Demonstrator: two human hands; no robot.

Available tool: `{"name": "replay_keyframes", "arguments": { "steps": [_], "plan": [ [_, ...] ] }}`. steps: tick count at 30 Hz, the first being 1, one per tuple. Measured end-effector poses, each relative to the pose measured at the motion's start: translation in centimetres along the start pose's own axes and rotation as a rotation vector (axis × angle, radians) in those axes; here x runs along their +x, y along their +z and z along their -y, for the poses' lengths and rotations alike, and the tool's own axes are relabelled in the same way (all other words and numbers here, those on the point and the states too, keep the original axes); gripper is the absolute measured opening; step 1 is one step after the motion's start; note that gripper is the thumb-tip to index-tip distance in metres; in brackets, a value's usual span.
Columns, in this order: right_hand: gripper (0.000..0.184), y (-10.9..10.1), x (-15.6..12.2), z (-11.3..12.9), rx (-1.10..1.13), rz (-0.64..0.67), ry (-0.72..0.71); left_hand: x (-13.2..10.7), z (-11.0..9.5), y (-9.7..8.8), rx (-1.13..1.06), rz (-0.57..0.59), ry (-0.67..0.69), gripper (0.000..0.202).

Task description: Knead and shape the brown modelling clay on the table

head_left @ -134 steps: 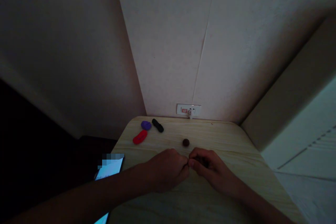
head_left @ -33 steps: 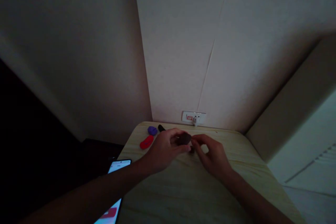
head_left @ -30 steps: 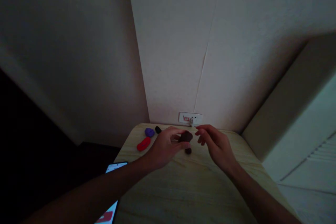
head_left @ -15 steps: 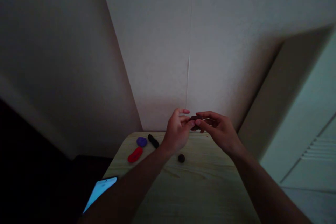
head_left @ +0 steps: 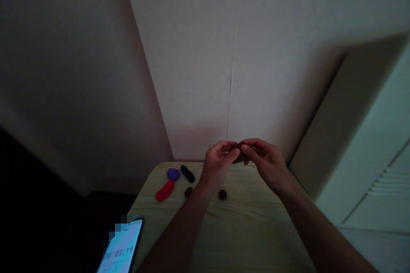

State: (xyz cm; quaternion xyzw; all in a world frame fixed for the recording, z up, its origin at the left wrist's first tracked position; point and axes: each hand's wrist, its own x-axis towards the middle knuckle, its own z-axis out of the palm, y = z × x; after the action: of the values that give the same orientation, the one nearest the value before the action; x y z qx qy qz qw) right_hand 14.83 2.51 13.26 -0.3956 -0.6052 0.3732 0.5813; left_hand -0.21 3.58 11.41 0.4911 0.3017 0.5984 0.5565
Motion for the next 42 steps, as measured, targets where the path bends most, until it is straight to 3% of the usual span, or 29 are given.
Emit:
{"name": "replay_keyframes", "arguments": {
  "steps": [3, 7, 11, 19, 25, 29, 36, 39, 42],
  "plan": [
    [0.040, 0.2, -0.3, 0.5, 0.013, 0.008, 0.007, -0.3, -1.2, -0.2, 0.058, 0.032, 0.059, 0.030],
    [0.050, 0.9, -0.8, 1.4, 0.114, 0.021, 0.030, -0.9, -2.6, 0.0, 0.161, -0.040, 0.145, 0.020],
    [0.045, 1.6, -1.1, 2.4, 0.139, 0.038, 0.049, -1.3, -3.6, 0.5, 0.160, -0.085, 0.179, 0.016],
    [0.034, 1.7, -0.9, 3.3, 0.128, 0.080, 0.005, -1.4, -4.6, 0.0, -0.023, -0.005, 0.078, 0.027],
    [0.025, 1.1, -1.2, 3.5, 0.005, 0.095, -0.109, -2.0, -5.8, 0.2, 0.155, 0.002, 0.110, 0.029],
    [0.038, 0.8, -1.4, 3.9, 0.064, 0.061, -0.045, -2.1, -5.9, 0.1, 0.159, 0.014, 0.110, 0.019],
    [0.028, 0.3, -1.7, 4.2, 0.265, 0.109, 0.046, -2.4, -6.1, 0.2, -0.133, 0.145, -0.051, 0.033],
    [0.026, 0.5, -1.7, 4.2, 0.279, 0.102, 0.033, -2.5, -6.2, 0.4, -0.222, 0.121, -0.111, 0.033],
    [0.025, 0.6, -1.7, 4.5, 0.185, 0.086, -0.019, -2.4, -6.2, 0.4, -0.183, 0.074, -0.076, 0.031]
  ]
}}
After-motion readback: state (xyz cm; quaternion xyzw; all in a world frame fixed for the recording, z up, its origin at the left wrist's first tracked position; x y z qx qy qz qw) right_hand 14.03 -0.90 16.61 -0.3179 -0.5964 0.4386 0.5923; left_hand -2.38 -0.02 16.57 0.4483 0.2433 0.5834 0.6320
